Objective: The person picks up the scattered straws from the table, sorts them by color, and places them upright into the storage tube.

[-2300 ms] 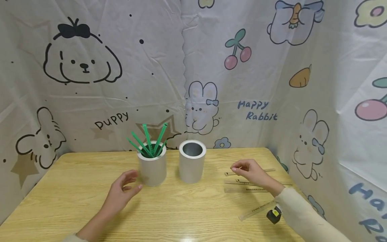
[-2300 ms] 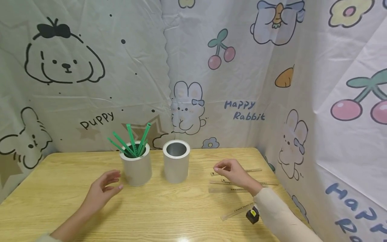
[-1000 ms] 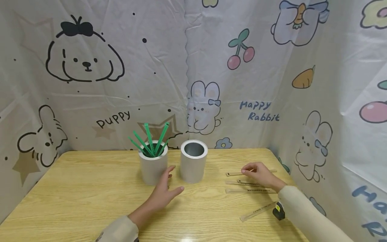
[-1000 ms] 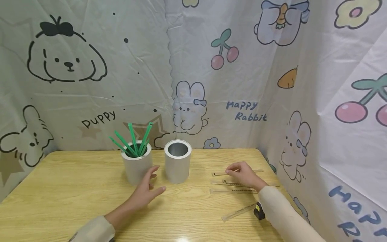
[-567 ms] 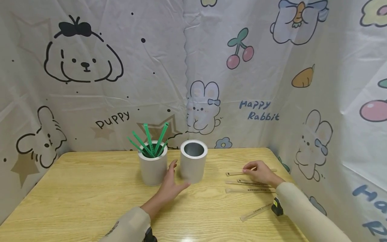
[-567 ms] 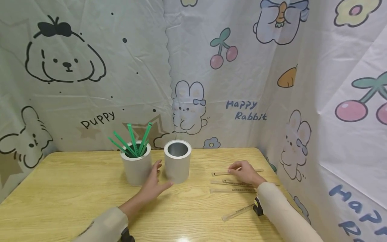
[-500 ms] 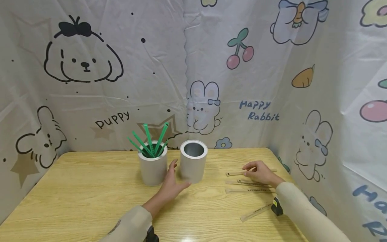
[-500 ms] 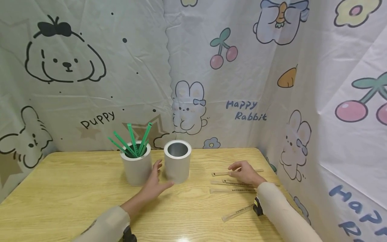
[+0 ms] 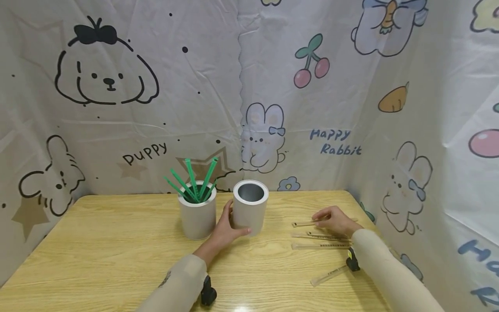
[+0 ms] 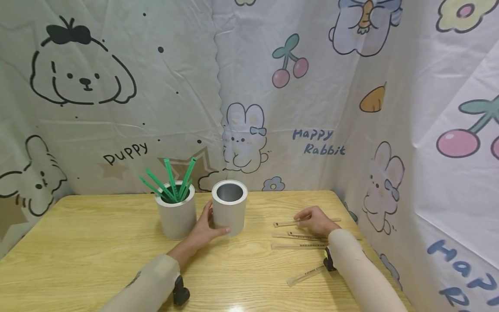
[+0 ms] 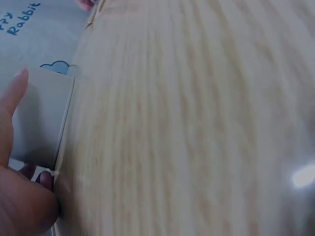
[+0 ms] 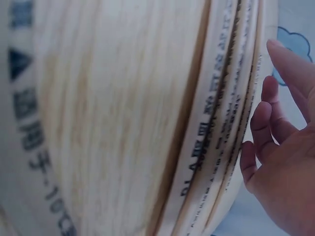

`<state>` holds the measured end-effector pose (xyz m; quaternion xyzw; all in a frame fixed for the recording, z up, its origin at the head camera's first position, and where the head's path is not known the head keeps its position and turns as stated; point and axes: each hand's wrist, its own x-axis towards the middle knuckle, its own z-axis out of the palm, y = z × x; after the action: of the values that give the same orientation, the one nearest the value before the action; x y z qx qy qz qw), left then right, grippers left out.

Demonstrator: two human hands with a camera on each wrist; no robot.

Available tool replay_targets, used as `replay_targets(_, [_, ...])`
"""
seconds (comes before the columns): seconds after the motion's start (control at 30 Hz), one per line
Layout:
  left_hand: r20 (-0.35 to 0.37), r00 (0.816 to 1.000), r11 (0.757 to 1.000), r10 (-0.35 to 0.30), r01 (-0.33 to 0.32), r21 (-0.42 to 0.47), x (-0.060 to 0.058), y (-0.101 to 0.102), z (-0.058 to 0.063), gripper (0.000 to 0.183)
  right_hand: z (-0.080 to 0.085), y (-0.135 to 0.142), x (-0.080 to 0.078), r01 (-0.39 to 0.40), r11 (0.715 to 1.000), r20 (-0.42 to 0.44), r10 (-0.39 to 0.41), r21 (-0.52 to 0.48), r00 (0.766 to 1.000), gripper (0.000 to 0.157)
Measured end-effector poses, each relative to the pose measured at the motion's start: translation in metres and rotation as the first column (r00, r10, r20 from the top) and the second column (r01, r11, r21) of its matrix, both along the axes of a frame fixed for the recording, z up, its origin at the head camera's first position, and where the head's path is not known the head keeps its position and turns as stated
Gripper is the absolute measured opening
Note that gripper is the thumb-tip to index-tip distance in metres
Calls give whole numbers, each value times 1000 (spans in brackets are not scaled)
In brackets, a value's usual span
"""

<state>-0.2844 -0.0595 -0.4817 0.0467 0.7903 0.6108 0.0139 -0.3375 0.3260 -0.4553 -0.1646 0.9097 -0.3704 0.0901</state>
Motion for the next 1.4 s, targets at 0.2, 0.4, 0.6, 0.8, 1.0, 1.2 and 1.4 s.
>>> replay_targets(0.2, [-13,1000,1000,-27,26,-10,-1,2,-1,106,-7,4,-5,0,1000,-2,0,-1,1000,22])
replay_targets(0.4, [-31,1000,999,-1,-1,-50,-2,5,0,107,-6,-1,-7,1,1000,-38,-1,-10,999,12])
replay_targets(0.6, [-33,999,997,11,-13,-75,-3,7,-4,105,39,-23,-11,97,977,-76,-113,-190,991,20])
replay_targets(0.8, [-31,999,995,18,-21,-98,-2,8,-3,105,129,-85,0,77,566,27,-97,-821,995,20])
replay_targets(1.0, [-25,999,993,40,-42,-111,0,4,0,106,163,-148,9,41,229,61,79,-973,995,19])
replay_targets(1.2, [-12,1000,996,20,-21,-88,0,6,0,105,125,-176,1,169,431,208,44,-887,977,27])
replay_targets(1.4, [-21,999,996,25,-26,-81,-1,5,-2,104,97,-136,-5,168,771,226,-32,-615,974,50])
